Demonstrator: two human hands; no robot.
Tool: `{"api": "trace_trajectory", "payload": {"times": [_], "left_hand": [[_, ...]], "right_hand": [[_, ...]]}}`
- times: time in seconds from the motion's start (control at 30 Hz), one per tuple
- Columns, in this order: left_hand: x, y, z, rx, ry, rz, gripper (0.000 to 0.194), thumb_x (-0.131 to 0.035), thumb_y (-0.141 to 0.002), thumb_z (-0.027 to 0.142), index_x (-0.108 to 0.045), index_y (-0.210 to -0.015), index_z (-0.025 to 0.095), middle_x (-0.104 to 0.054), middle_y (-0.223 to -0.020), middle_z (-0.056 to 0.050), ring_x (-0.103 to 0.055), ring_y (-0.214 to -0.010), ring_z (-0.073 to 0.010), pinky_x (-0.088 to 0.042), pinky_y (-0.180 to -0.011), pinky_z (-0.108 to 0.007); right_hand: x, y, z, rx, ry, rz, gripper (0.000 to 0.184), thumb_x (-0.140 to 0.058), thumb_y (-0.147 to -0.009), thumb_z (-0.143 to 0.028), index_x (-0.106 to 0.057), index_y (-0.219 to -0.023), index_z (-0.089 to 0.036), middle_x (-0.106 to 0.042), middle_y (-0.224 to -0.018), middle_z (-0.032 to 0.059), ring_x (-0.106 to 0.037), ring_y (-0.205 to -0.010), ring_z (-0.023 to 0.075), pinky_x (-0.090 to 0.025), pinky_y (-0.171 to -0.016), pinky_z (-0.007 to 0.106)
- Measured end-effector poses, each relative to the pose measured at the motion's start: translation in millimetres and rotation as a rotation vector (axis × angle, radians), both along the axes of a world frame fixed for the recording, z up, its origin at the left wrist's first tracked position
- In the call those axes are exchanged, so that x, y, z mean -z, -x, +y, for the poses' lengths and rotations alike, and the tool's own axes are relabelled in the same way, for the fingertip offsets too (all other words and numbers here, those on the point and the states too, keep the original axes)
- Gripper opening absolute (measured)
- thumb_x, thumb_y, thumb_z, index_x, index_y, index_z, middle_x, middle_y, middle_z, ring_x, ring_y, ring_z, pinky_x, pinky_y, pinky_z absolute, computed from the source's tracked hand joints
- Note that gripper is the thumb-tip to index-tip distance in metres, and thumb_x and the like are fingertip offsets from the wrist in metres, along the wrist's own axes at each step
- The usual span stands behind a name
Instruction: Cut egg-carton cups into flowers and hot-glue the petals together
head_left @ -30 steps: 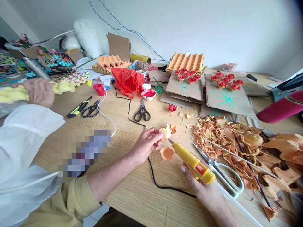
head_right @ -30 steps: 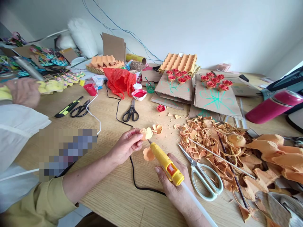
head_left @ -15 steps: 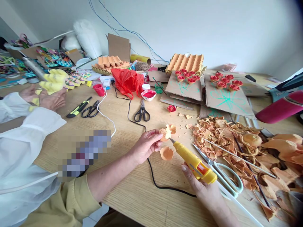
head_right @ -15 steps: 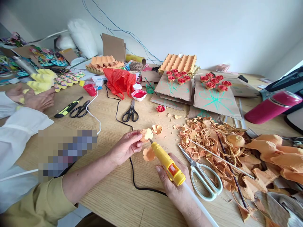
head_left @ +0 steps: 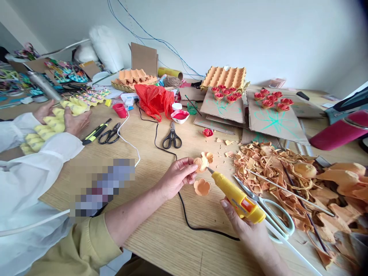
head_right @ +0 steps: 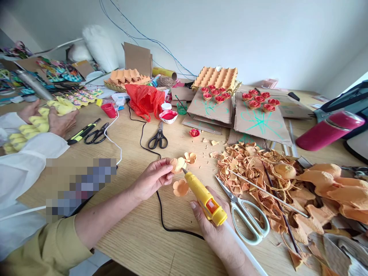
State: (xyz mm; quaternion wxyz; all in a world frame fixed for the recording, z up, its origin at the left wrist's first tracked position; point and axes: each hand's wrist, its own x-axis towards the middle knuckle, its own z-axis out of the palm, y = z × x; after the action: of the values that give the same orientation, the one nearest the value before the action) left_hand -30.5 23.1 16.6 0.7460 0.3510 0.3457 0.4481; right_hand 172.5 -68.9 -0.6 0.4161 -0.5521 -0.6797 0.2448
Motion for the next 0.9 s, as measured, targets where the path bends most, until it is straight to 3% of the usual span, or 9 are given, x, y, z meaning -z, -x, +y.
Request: {"api": "trace_trajectory", "payload": {"times": [0.17,0.33,0.6,0.9], "left_hand": [[6.3,2.4,-0.6,0.027,-0.186,0.108,0.031,-0.08,-0.077,0.039,-0.063,-0.083,0.015,-0.056,-0.066,0.004,-0.048,-0.055,-0.0057,-0.038,-0.054,-0.02],[8.2,3.2,0.5,0.014,-0.313,0.194,0.03,-0.076,-0.081,0.041,-0.063,-0.085,0.015,-0.061,-0.075,0.001,-0.05,-0.057,-0.0063,-0.04,-0.058,-0.022],[4.4,1.9,-1.5,-0.003,-0.36,0.242,0.029,-0.076,-0.081,0.041,-0.063,-0.085,0.015,-0.06,-0.076,0.002,-0.05,-0.057,-0.0064,-0.041,-0.058,-0.022],[8.5,4.8,2.0,-0.001,-0.345,0.231,0.027,-0.073,-0.083,0.041,-0.063,-0.086,0.016,-0.059,-0.071,0.002,-0.048,-0.058,-0.008,-0.04,-0.059,-0.023]], "right_hand": [[-0.2,-0.1,-0.4,-0.024,-0.007,0.006,0.031,-0.055,-0.094,-0.044,-0.06,-0.073,-0.022,-0.061,-0.065,0.0009,-0.059,-0.058,0.0168,-0.05,-0.058,0.028],[-1.3,-0.8,0.7,0.001,-0.007,0.01,0.028,-0.056,-0.093,-0.043,-0.06,-0.073,-0.023,-0.06,-0.064,0.0007,-0.058,-0.058,0.017,-0.05,-0.057,0.028],[-5.0,3.7,-1.8,-0.042,0.051,0.017,0.037,-0.053,-0.094,-0.046,-0.057,-0.066,-0.022,-0.065,-0.068,0.0029,-0.061,-0.06,0.0175,-0.052,-0.058,0.029],[-2.1,-1.7,0.9,0.037,0.074,0.037,0.027,-0.058,-0.091,-0.045,-0.064,-0.076,-0.023,-0.068,-0.071,0.0028,-0.062,-0.062,0.019,-0.052,-0.061,0.03]]}}
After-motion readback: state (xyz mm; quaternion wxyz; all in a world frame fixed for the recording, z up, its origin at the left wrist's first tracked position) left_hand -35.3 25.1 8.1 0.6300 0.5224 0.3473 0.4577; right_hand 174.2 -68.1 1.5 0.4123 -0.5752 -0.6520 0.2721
